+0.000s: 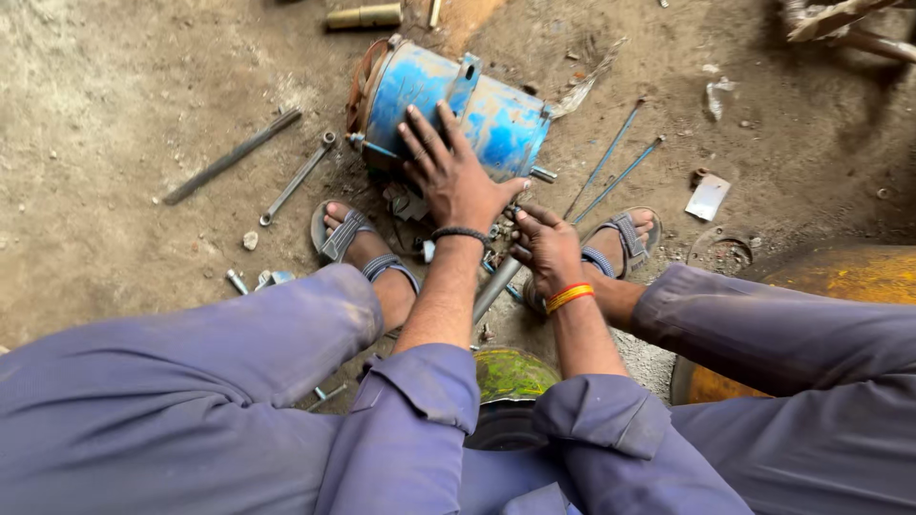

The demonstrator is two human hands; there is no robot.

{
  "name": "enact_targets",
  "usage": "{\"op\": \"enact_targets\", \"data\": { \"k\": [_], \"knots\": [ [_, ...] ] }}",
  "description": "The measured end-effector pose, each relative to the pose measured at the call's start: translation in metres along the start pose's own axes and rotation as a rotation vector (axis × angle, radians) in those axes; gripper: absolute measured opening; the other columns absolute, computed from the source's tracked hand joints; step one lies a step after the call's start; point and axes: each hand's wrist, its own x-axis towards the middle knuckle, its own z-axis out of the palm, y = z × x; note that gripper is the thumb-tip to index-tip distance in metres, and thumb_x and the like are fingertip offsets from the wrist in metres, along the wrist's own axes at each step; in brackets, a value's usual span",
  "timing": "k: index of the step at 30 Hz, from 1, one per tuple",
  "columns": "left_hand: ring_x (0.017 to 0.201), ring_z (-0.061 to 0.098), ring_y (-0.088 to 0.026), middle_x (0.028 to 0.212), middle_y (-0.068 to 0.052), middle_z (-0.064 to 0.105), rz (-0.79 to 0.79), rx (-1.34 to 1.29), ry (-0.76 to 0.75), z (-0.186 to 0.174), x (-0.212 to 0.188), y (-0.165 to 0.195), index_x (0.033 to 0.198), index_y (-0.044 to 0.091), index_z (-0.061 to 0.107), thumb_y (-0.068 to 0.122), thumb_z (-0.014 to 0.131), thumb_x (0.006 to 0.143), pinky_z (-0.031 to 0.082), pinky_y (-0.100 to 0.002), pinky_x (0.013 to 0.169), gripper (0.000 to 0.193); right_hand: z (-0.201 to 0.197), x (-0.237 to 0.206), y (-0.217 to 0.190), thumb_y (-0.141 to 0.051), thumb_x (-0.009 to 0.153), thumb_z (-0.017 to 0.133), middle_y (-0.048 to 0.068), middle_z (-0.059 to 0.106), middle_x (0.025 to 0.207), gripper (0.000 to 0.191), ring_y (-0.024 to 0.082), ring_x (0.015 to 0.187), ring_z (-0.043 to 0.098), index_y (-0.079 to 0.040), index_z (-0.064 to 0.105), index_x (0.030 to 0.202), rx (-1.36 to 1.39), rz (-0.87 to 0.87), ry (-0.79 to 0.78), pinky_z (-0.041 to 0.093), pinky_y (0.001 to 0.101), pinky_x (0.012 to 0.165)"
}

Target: The person sits on the ground and works on an old blue electric motor, holding the motor steady with one hand while striking and prying at its end with a hammer and pulling loose bolts and parts by hand. They reposition the motor repeatedly and use a wrench on its fasteners as scattered tools lie around them on the floor.

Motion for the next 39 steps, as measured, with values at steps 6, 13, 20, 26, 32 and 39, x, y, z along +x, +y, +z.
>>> {"op": "enact_targets", "data": {
  "k": [6, 13, 20, 26, 32, 39],
  "knots": [
    [0.155, 0.005, -0.047, 0.166, -0.027, 0.002, -0.017, 0.009, 0.010, -0.002, 0.000, 0.003, 0.159, 0.007, 0.009, 0.063, 0.098, 0.045, 0.024, -0.065, 0.122, 0.155, 0.000, -0.003, -0.004, -0.013, 0.096, 0.068, -0.005, 0.067, 0.082, 0.027, 0.006, 0.065, 0.061, -0.009, 0.070, 0.123, -0.106, 0.009, 0.045, 0.055, 0.0247, 0.056],
    [0.155, 0.006, -0.047, 0.165, -0.027, 0.003, -0.011, 0.002, 0.018, -0.003, -0.001, 0.001, 0.158, 0.008, 0.008, 0.065, 0.098, 0.043, 0.023, -0.066, 0.121, 0.157, 0.006, -0.008, -0.009, -0.012, 0.096, 0.069, -0.004, 0.071, 0.084, 0.023, 0.006, 0.067, 0.063, -0.008, 0.072, 0.118, -0.129, 0.018, 0.069, 0.052, 0.0229, 0.056],
    [0.155, 0.006, -0.048, 0.165, -0.028, 0.004, -0.002, -0.006, 0.023, 0.001, 0.000, -0.001, 0.158, 0.008, 0.008, 0.065, 0.098, 0.043, 0.021, -0.068, 0.121, 0.157, 0.004, -0.010, -0.014, -0.008, 0.092, 0.065, -0.003, 0.069, 0.083, 0.026, 0.006, 0.066, 0.062, -0.005, 0.072, 0.117, -0.074, 0.028, 0.027, 0.054, 0.0242, 0.056],
    [0.155, 0.006, -0.048, 0.165, -0.028, 0.003, -0.006, -0.008, 0.023, 0.000, 0.000, 0.000, 0.158, 0.008, 0.007, 0.064, 0.098, 0.043, 0.022, -0.069, 0.120, 0.157, 0.013, -0.017, -0.019, -0.015, 0.093, 0.073, -0.002, 0.070, 0.088, 0.025, 0.006, 0.068, 0.060, -0.003, 0.073, 0.115, -0.187, -0.018, 0.043, 0.051, 0.0234, 0.058],
    [0.154, 0.005, -0.047, 0.165, -0.028, 0.002, -0.022, 0.002, -0.010, -0.001, 0.001, 0.001, 0.158, 0.009, 0.006, 0.064, 0.098, 0.044, 0.022, -0.070, 0.120, 0.156, 0.017, -0.020, -0.021, -0.021, 0.095, 0.070, -0.003, 0.072, 0.089, 0.024, 0.005, 0.068, 0.059, -0.005, 0.073, 0.113, -0.245, -0.002, 0.083, 0.049, 0.0219, 0.056],
    [0.154, 0.006, -0.048, 0.164, -0.028, 0.003, 0.005, -0.014, 0.038, 0.001, 0.000, -0.001, 0.158, 0.008, 0.006, 0.064, 0.098, 0.043, 0.023, -0.071, 0.119, 0.158, 0.021, -0.012, -0.024, -0.027, 0.094, 0.072, -0.001, 0.074, 0.087, 0.023, 0.007, 0.064, 0.056, -0.006, 0.077, 0.102, -0.437, -0.024, 0.152, 0.046, 0.0243, 0.052]
  ]
}}
